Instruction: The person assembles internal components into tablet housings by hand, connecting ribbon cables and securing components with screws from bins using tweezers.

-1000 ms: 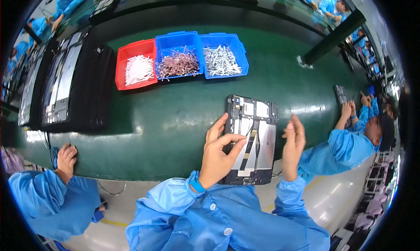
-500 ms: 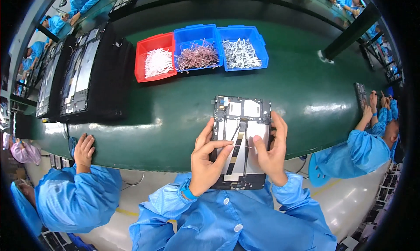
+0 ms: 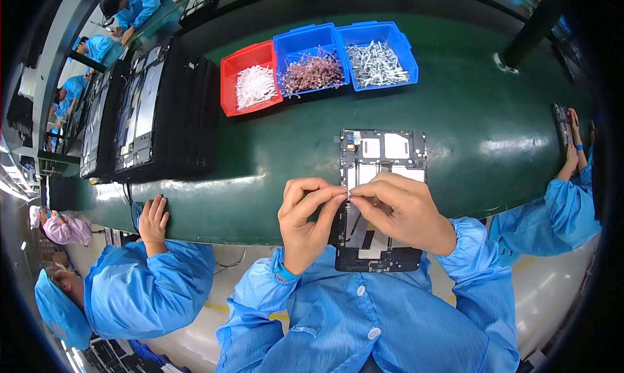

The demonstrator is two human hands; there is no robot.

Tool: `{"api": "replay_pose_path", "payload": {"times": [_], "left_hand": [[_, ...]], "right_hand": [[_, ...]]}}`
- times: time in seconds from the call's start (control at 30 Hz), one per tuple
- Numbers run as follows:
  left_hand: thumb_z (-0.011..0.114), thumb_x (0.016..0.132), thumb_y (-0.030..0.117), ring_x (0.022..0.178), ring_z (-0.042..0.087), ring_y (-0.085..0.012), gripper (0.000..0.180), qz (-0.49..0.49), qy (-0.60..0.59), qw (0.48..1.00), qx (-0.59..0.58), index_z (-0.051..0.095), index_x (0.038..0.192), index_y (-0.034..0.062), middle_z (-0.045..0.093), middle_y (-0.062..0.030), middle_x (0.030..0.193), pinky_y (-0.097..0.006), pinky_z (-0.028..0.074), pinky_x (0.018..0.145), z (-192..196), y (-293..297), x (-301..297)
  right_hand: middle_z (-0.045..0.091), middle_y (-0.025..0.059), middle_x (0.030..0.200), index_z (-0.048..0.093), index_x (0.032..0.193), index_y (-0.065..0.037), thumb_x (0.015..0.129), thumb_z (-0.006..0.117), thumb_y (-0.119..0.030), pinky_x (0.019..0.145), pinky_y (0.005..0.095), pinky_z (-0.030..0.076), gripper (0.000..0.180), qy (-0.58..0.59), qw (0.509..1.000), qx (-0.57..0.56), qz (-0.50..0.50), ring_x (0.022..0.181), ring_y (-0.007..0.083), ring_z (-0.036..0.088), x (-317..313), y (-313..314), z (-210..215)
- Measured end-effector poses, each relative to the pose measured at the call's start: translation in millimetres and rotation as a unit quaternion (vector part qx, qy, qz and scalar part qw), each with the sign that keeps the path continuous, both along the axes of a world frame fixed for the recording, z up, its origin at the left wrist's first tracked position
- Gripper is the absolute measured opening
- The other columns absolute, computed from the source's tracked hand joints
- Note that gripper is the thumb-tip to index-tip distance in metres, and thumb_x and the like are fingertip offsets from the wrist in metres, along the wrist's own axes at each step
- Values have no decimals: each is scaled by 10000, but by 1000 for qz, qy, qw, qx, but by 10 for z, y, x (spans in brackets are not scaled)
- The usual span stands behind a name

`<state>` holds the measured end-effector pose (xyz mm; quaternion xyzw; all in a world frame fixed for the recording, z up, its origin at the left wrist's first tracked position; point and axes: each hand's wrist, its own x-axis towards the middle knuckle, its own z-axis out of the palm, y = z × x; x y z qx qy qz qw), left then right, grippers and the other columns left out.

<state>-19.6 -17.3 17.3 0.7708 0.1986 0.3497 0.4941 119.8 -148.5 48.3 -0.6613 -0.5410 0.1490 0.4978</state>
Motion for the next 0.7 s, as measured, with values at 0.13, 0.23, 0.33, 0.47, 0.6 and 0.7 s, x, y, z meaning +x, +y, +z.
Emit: {"api": "replay_pose_path", "payload": {"times": [0.13, 0.23, 0.33, 0.47, 0.6, 0.7], "left_hand": [[780, 769, -21, 877, 568, -211, 199, 0, 16, 996, 83, 762, 945, 70, 623, -43, 909, -328, 471, 750, 54, 58, -3], [786, 759, -16, 885, 566, -216, 214, -1, 19, 991, 132, 763, 951, 75, 620, -44, 906, -333, 473, 756, 35, 91, -13], [794, 754, -9, 877, 569, -206, 272, -5, 28, 991, 132, 756, 1009, 76, 622, -51, 914, -322, 480, 741, 16, 111, -1], [772, 832, 37, 778, 590, -130, 384, -23, 94, 994, -55, 669, 1201, 20, 646, -67, 977, -257, 492, 631, -4, 211, 45], [649, 978, 149, 653, 573, -70, 320, -129, 205, 921, -306, 606, 1220, -56, 662, -62, 938, -208, 489, 553, -23, 433, 137], [648, 976, 143, 664, 584, -74, 267, -139, 206, 910, -331, 619, 1155, -53, 669, -63, 903, -208, 493, 545, -61, 540, 221]], "right_hand": [[611, 102, 815, 666, 985, 7, 828, 726, -4, 583, 344, 509, 169, 2, 1000, 13, -25, 670, 240, 638, -45, 39, -23], [596, 101, 802, 650, 956, 8, 814, 714, 16, 587, 346, 519, 156, -4, 999, 22, -34, 674, 240, 643, -29, 57, -2], [590, 103, 809, 634, 933, 5, 810, 705, 15, 594, 347, 528, 143, -11, 999, 24, -29, 687, 240, 652, 11, 77, -41], [584, 122, 814, 611, 900, 6, 825, 683, 1, 597, 371, 530, 104, -35, 999, -7, -41, 691, 277, 653, 157, 143, -116], [583, 138, 821, 609, 893, 25, 838, 675, 7, 601, 374, 531, 88, -65, 997, -28, -29, 682, 291, 652, 289, 243, -277], [572, 144, 820, 597, 882, 10, 851, 664, -39, 603, 420, 519, 89, -68, 997, -27, -26, 683, 340, 634, 287, 283, -318]]}}
